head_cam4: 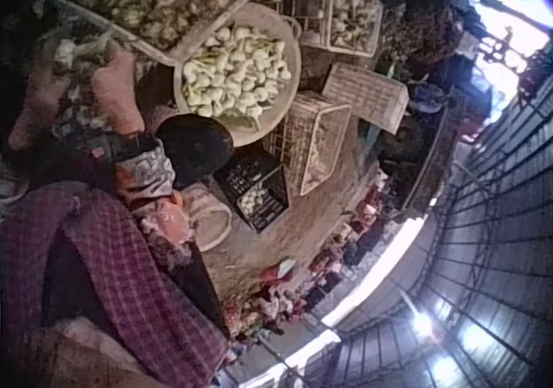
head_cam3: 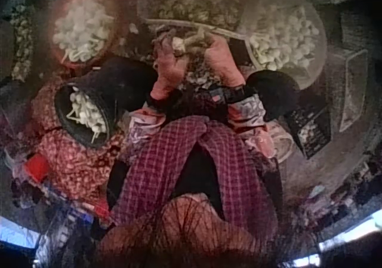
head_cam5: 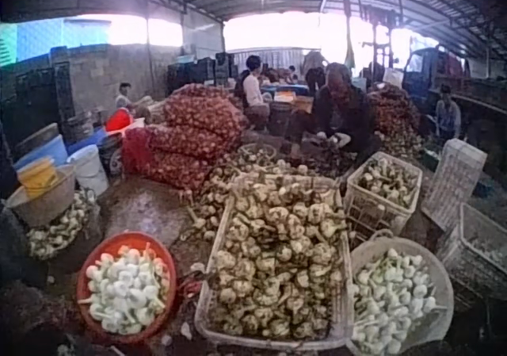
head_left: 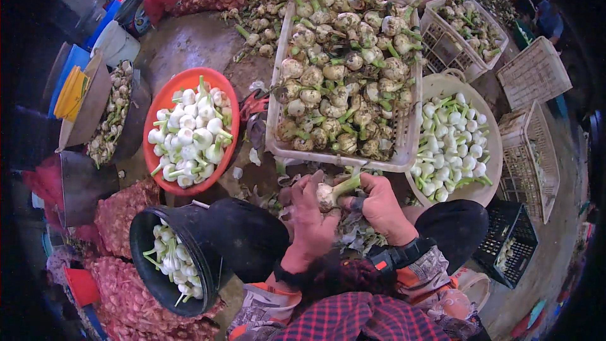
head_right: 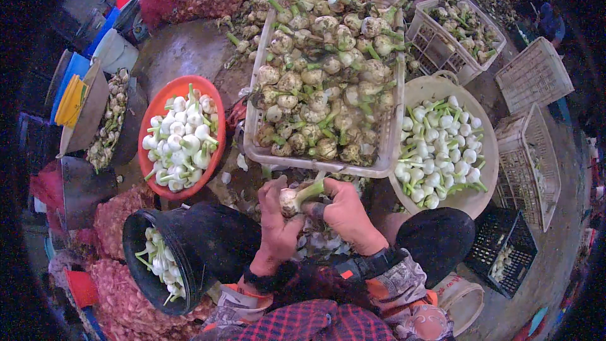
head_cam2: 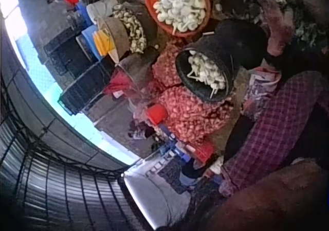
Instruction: Peeling the outer skins from garlic bulbs by hand in a warehouse.
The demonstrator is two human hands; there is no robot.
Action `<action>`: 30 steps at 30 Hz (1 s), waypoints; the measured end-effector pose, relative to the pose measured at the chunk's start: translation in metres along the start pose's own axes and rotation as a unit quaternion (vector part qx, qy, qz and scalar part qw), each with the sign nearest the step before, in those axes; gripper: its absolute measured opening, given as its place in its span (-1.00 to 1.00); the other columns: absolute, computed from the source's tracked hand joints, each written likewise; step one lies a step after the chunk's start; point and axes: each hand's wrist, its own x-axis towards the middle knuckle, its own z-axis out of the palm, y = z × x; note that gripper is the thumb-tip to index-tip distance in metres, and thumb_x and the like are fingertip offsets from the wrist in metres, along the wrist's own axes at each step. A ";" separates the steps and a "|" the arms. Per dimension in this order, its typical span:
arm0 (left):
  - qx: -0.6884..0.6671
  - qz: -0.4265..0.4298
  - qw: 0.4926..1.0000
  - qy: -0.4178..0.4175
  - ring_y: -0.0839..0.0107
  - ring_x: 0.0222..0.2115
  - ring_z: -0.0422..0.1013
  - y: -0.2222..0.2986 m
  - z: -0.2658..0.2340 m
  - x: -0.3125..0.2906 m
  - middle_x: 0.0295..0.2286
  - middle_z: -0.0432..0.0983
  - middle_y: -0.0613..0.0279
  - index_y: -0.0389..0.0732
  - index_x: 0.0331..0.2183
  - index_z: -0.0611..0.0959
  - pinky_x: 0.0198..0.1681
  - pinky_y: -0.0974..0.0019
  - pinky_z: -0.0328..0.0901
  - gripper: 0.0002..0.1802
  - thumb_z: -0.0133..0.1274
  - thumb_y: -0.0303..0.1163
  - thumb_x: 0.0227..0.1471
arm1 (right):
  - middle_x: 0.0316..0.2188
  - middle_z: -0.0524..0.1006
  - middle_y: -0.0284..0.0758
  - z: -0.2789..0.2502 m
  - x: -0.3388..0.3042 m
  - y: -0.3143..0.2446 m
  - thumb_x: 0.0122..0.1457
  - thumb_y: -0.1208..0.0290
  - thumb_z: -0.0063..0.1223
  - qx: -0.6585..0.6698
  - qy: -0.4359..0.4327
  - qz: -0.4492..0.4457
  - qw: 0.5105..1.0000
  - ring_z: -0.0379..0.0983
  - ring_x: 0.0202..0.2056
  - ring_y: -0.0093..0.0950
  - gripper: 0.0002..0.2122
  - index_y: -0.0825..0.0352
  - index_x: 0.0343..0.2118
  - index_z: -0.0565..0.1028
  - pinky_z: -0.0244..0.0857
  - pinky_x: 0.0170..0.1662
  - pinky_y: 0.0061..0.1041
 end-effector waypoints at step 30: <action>-0.531 -0.327 0.776 0.095 0.37 -0.26 0.47 0.003 0.000 0.019 -0.26 0.51 0.26 -0.22 -0.06 0.53 -0.10 0.26 0.38 -0.54 -0.18 -0.04 0.30 | -0.27 0.57 -0.32 0.015 -0.004 0.043 0.10 0.64 0.07 0.255 0.094 0.114 0.955 0.49 -0.29 -0.51 -0.78 0.44 -0.16 0.53 0.40 -0.20 -0.50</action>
